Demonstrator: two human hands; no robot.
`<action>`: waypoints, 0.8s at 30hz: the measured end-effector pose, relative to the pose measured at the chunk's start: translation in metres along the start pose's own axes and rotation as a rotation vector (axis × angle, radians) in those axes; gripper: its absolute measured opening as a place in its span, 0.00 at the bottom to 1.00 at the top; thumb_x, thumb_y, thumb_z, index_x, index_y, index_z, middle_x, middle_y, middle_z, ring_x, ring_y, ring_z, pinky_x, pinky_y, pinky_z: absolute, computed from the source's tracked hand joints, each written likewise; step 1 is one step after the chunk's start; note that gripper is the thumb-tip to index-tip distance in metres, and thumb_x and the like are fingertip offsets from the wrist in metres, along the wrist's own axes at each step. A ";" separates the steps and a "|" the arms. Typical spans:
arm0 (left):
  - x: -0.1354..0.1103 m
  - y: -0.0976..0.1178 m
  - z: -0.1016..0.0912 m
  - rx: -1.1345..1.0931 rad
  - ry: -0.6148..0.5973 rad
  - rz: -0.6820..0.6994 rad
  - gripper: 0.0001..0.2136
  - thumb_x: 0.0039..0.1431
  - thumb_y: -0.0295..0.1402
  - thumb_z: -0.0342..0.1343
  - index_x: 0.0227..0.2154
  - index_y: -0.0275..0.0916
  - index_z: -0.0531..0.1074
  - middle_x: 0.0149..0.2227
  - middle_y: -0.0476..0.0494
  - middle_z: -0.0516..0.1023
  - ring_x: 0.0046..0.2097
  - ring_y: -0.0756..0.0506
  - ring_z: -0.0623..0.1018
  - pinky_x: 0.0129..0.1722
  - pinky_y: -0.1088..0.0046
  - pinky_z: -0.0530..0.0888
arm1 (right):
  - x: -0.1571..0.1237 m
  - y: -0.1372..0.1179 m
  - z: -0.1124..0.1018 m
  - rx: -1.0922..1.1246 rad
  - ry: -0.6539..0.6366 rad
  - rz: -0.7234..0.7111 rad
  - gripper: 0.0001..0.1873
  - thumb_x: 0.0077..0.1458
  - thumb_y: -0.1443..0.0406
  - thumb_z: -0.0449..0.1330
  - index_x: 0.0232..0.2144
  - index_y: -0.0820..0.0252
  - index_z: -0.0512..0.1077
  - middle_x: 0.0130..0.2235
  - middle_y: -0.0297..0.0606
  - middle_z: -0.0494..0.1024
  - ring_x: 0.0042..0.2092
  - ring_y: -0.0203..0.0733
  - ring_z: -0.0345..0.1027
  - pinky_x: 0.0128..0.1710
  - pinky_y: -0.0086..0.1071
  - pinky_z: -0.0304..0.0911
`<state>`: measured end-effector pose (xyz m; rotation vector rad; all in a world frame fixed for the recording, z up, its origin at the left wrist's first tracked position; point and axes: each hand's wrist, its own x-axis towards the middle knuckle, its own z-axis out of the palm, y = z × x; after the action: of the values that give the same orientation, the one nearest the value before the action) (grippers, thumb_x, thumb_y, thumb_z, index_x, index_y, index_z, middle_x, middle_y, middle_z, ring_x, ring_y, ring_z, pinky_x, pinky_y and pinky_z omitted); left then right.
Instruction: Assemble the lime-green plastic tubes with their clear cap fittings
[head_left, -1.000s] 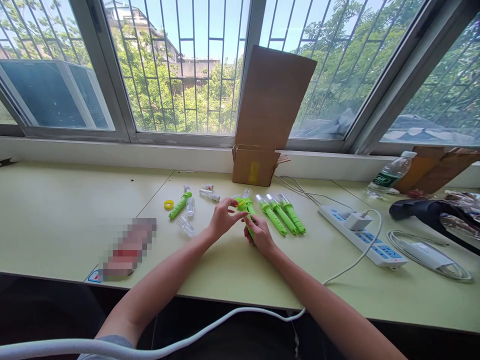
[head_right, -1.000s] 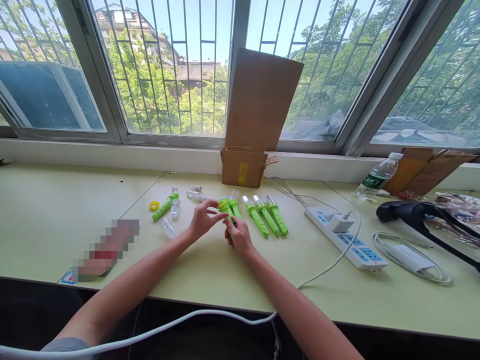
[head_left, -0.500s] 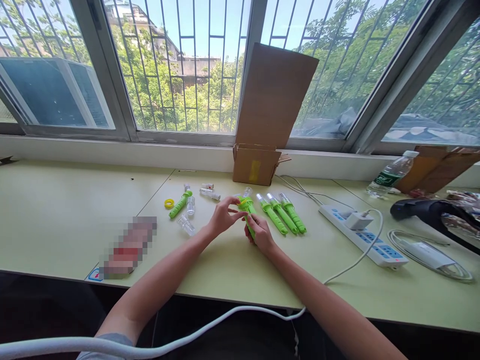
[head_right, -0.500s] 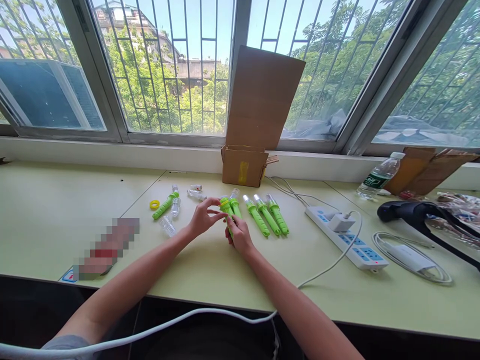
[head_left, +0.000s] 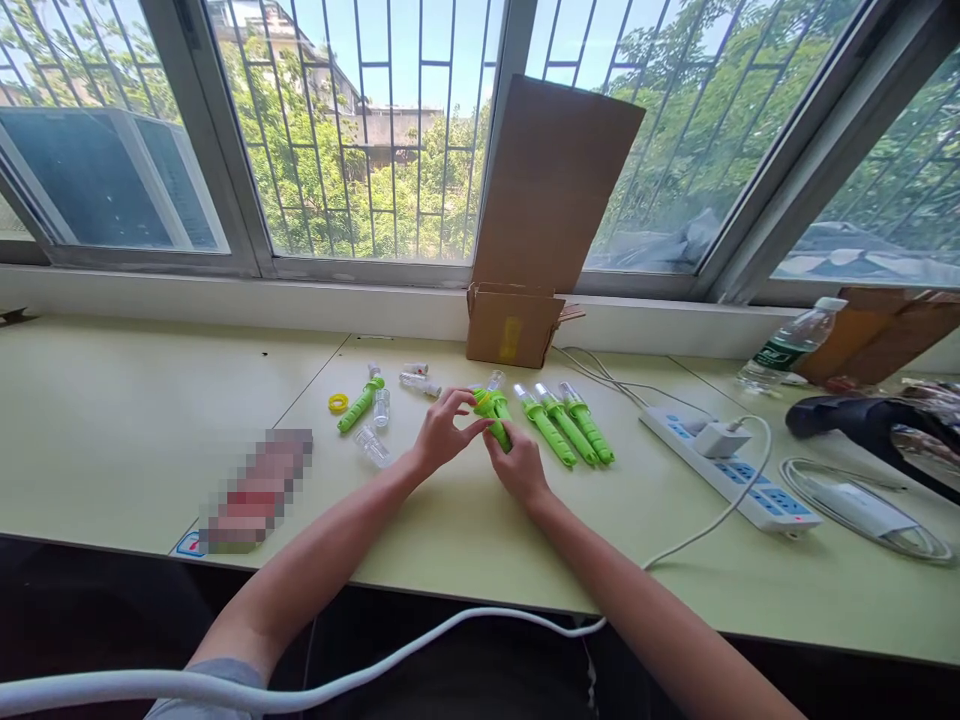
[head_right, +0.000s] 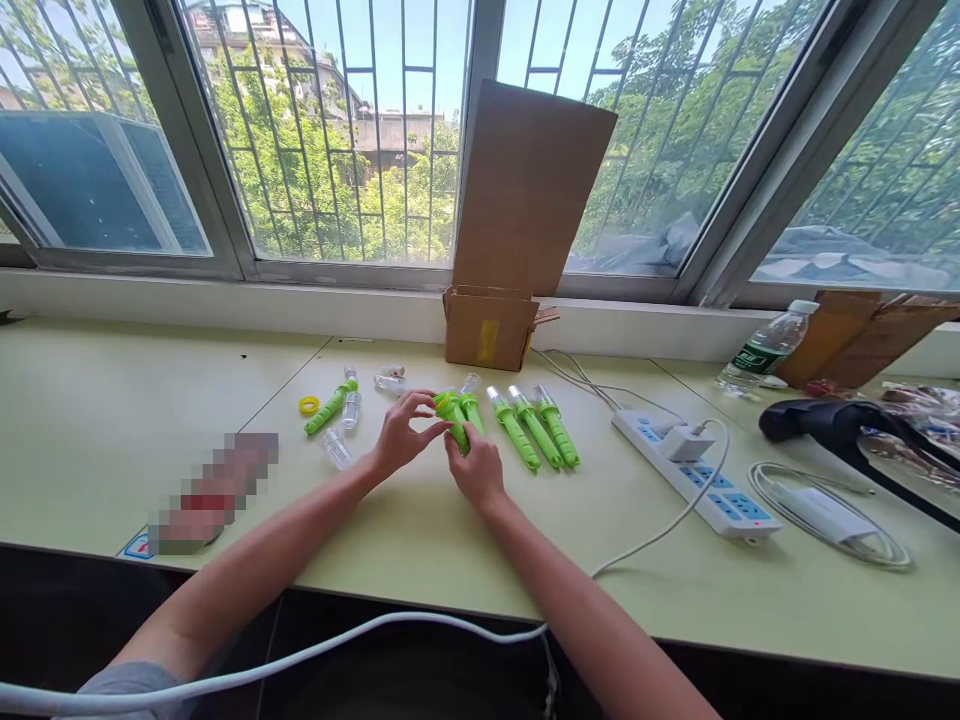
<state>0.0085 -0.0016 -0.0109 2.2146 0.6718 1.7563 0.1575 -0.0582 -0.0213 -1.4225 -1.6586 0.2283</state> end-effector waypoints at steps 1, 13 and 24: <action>0.000 0.000 0.000 0.011 -0.003 0.004 0.16 0.51 0.42 0.63 0.38 0.39 0.68 0.42 0.44 0.73 0.41 0.48 0.77 0.35 0.68 0.83 | 0.000 0.001 0.001 -0.029 0.002 0.004 0.11 0.56 0.56 0.52 0.29 0.57 0.67 0.22 0.35 0.70 0.24 0.40 0.59 0.25 0.31 0.50; 0.001 0.003 0.004 0.019 -0.039 -0.049 0.15 0.52 0.41 0.63 0.37 0.39 0.67 0.41 0.44 0.72 0.41 0.49 0.77 0.32 0.73 0.82 | 0.004 0.006 0.000 0.051 0.001 0.036 0.14 0.53 0.56 0.54 0.21 0.57 0.61 0.19 0.31 0.64 0.24 0.37 0.55 0.25 0.31 0.49; 0.002 0.004 0.004 0.085 -0.062 -0.013 0.14 0.54 0.42 0.61 0.38 0.40 0.67 0.42 0.44 0.73 0.41 0.49 0.77 0.34 0.71 0.82 | 0.005 0.009 -0.001 0.186 -0.053 0.059 0.17 0.53 0.54 0.56 0.21 0.58 0.61 0.19 0.30 0.61 0.24 0.35 0.52 0.24 0.30 0.47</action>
<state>0.0136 -0.0037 -0.0087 2.3041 0.7591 1.6750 0.1650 -0.0517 -0.0244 -1.3353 -1.5945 0.4461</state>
